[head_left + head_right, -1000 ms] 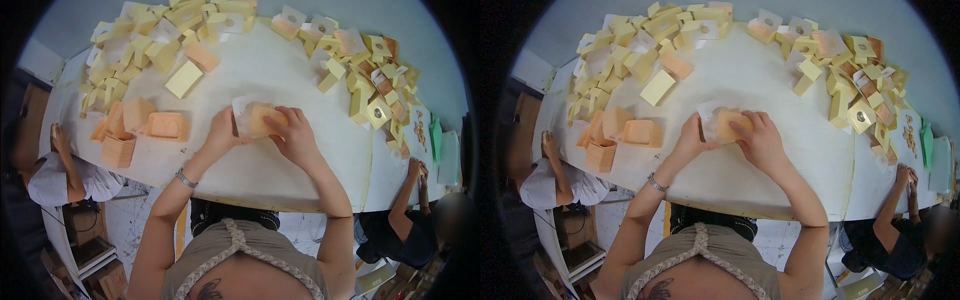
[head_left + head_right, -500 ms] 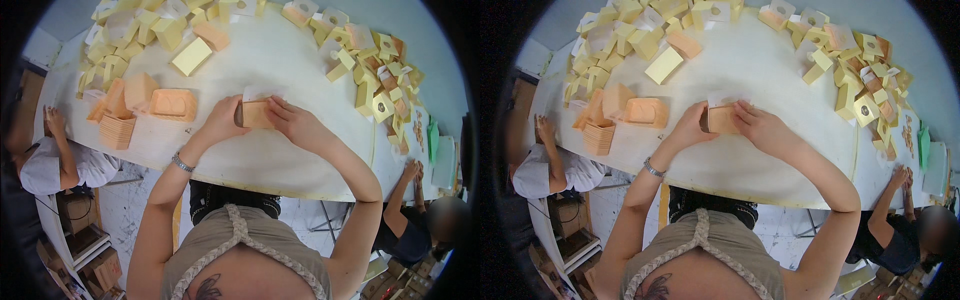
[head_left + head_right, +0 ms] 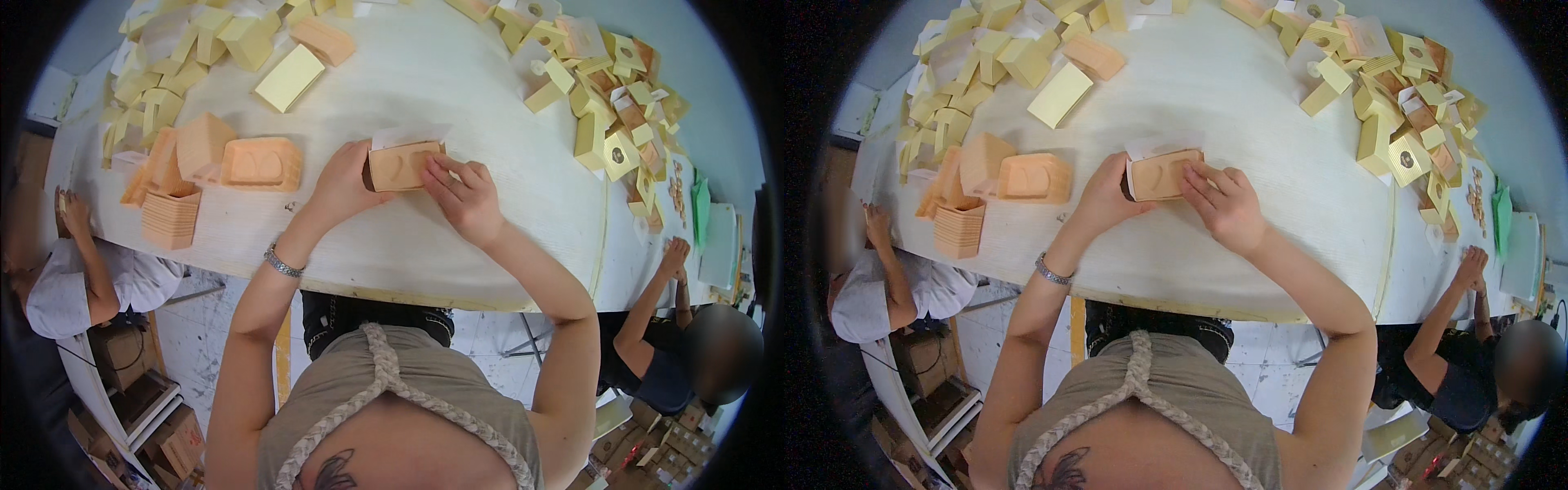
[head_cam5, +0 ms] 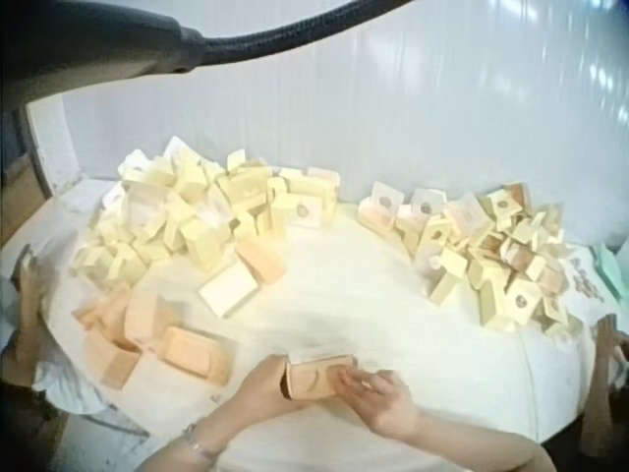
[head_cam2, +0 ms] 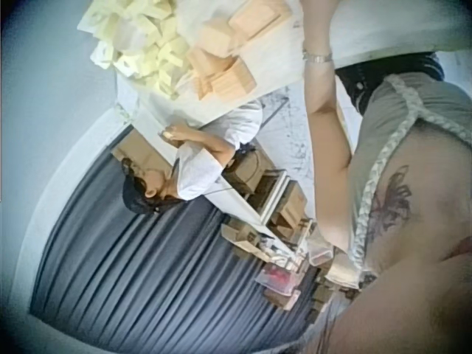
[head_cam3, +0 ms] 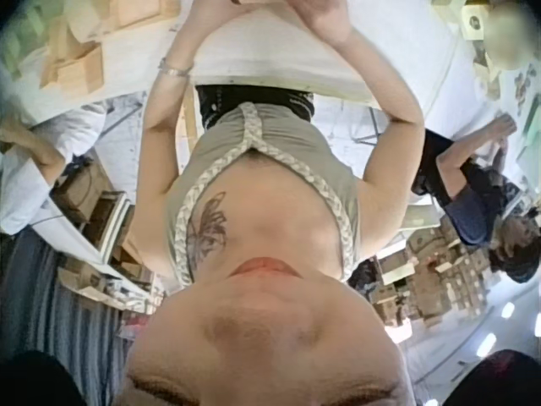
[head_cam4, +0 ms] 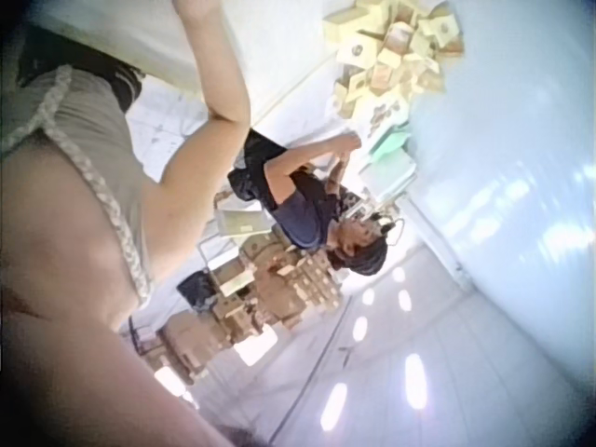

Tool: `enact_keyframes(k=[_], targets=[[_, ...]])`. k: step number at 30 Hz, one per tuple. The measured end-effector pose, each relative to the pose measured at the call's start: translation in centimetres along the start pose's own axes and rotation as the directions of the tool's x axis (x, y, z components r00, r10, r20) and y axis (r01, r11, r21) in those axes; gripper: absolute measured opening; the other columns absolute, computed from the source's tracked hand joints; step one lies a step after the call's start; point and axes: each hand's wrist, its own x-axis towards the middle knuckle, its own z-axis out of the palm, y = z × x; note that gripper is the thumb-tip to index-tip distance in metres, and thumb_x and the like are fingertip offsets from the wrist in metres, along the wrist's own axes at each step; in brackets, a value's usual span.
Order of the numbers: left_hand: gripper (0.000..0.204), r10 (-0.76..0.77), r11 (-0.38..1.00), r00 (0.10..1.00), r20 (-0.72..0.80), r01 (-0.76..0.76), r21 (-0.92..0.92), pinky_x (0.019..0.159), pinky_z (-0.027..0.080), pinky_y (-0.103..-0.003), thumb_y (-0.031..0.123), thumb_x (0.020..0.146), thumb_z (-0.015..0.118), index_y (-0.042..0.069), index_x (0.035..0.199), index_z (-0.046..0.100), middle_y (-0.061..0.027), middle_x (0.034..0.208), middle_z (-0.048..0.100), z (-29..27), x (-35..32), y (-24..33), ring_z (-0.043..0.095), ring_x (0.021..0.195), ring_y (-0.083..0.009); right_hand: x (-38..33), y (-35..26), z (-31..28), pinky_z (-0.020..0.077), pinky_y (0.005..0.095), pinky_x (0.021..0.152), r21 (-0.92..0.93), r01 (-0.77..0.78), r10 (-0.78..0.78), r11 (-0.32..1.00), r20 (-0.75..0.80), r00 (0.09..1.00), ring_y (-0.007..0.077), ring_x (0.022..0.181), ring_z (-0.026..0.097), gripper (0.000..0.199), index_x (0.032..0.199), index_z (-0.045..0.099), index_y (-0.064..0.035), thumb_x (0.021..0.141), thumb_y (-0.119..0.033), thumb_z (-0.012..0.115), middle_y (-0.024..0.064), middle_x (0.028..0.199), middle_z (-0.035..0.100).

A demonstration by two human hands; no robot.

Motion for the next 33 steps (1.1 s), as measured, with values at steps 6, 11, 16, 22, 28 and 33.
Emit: enact_keyframes(k=[6,11,16,22,28,33], targets=[[0.072,-0.087,0.996,0.995,0.056,0.085,0.038,0.091,0.049,-0.04,0.019,0.059,0.09,0.004,0.12,0.055,-0.0156,0.113,0.062,0.1,-0.1,0.3,0.058,0.107,-0.0347,0.9,-0.2,-2.5,0.0429,0.0372,0.081,-0.11,0.057,-0.026,0.992,0.265,0.964,0.0246,0.106,0.059,0.03,0.101,0.069,0.0005,0.073,-0.011,0.067,0.0133,0.113,0.068],[0.074,-0.058,0.991,0.998,-0.037,0.062,0.122,0.086,0.05,-0.041,0.023,0.058,0.089,-0.002,0.119,0.054,-0.0168,0.105,0.062,0.8,-0.6,0.6,0.058,0.101,-0.0345,3.1,-1.8,-1.9,0.0382,0.0442,0.087,-0.24,-0.241,0.296,0.94,0.231,0.927,0.0255,0.109,0.054,0.039,0.111,0.065,0.0003,0.076,-0.015,0.07,0.0135,0.118,0.066],[0.078,-0.076,0.982,0.994,-0.073,0.088,0.169,0.087,0.051,-0.041,0.024,0.06,0.088,-0.001,0.124,0.05,-0.0159,0.108,0.062,1.6,-1.4,1.3,0.056,0.106,-0.0334,3.4,-1.3,-1.2,0.036,0.0477,0.091,0.032,-0.42,0.398,0.907,0.262,0.879,0.0256,0.112,0.053,0.046,0.118,0.06,0.0024,0.077,-0.014,0.071,0.0123,0.122,0.064],[0.077,-0.085,0.985,0.994,-0.062,0.094,0.146,0.088,0.05,-0.041,0.024,0.062,0.087,-0.001,0.125,0.049,-0.0158,0.108,0.061,1.5,-1.4,1.0,0.056,0.107,-0.0341,1.9,-0.7,-1.4,0.034,0.0509,0.098,-0.288,0.002,0.119,0.958,0.404,0.907,0.0249,0.129,0.046,0.046,0.126,0.059,-0.0008,0.082,-0.011,0.063,0.0101,0.127,0.063],[0.075,-0.178,0.979,0.984,0.008,0.176,0.102,0.09,0.049,-0.042,0.023,0.063,0.086,-0.002,0.124,0.05,-0.0161,0.107,0.06,0.7,-1.0,1.8,0.055,0.107,-0.0344,-2.3,0.4,-0.9,0.0256,0.0452,0.105,-0.291,0.002,0.042,0.957,0.144,0.989,0.0193,0.12,0.054,0.039,0.117,0.068,-0.0091,0.078,-0.011,0.066,0.0007,0.125,0.066],[0.072,-0.074,0.994,0.996,-0.042,0.077,0.079,0.09,0.048,-0.042,0.023,0.063,0.086,-0.002,0.12,0.051,-0.0176,0.108,0.059,0.9,-1.0,0.8,0.054,0.109,-0.0354,-1.0,-1.7,-0.4,0.0258,0.046,0.102,-0.28,-0.186,0.218,0.942,0.088,0.972,0.017,0.107,0.057,0.029,0.102,0.073,-0.0116,0.074,-0.011,0.071,-0.0034,0.119,0.069]])
